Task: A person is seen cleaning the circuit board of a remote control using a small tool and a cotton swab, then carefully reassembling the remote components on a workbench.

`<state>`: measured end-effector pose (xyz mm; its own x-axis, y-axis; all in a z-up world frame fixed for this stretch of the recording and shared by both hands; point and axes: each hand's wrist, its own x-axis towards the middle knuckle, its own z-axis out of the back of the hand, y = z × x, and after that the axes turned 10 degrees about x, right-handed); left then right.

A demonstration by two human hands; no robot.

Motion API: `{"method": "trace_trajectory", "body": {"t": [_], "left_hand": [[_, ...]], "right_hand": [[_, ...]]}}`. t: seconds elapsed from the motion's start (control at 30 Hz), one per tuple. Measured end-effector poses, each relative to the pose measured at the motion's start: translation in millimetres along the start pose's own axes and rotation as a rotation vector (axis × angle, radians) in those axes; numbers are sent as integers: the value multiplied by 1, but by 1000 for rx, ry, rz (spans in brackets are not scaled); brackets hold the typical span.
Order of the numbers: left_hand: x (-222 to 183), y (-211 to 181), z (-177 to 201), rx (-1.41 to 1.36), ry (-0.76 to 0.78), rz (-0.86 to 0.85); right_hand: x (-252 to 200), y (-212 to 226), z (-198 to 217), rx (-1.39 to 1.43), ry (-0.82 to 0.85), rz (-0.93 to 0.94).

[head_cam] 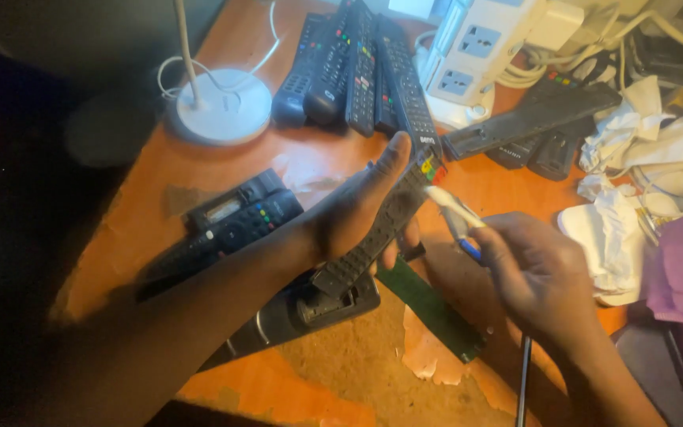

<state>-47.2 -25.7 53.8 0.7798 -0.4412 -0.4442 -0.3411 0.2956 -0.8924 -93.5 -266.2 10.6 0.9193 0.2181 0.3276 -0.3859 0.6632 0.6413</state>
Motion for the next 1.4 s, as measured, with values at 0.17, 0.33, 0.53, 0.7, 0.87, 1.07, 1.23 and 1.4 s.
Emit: {"method": "trace_trajectory", "body": {"t": [0.17, 0.33, 0.53, 0.7, 0.87, 1.07, 1.23, 1.4], "left_hand": [[9, 8, -2, -185, -30, -187], [7, 7, 0, -290, -118, -276], [3, 5, -3, -255, -181, -242], [1, 3, -1, -253, -237, -313], [8, 12, -2, -156, -271, -398], [1, 2, 0, -234, -274, -327], [8, 7, 4, -198, -282, -334], [17, 12, 12, -315, -325, -500]], "right_hand": [[-11, 9, -21, 108, 55, 83], [-15, 25, -17, 294, 412, 238], [-14, 16, -14, 66, 35, 66], [-14, 20, -9, 341, 618, 326], [-15, 8, -13, 188, 270, 124], [-11, 26, -2, 346, 611, 321], [-8, 20, 6, 204, 279, 179], [-3, 14, 14, 83, 35, 19]]}}
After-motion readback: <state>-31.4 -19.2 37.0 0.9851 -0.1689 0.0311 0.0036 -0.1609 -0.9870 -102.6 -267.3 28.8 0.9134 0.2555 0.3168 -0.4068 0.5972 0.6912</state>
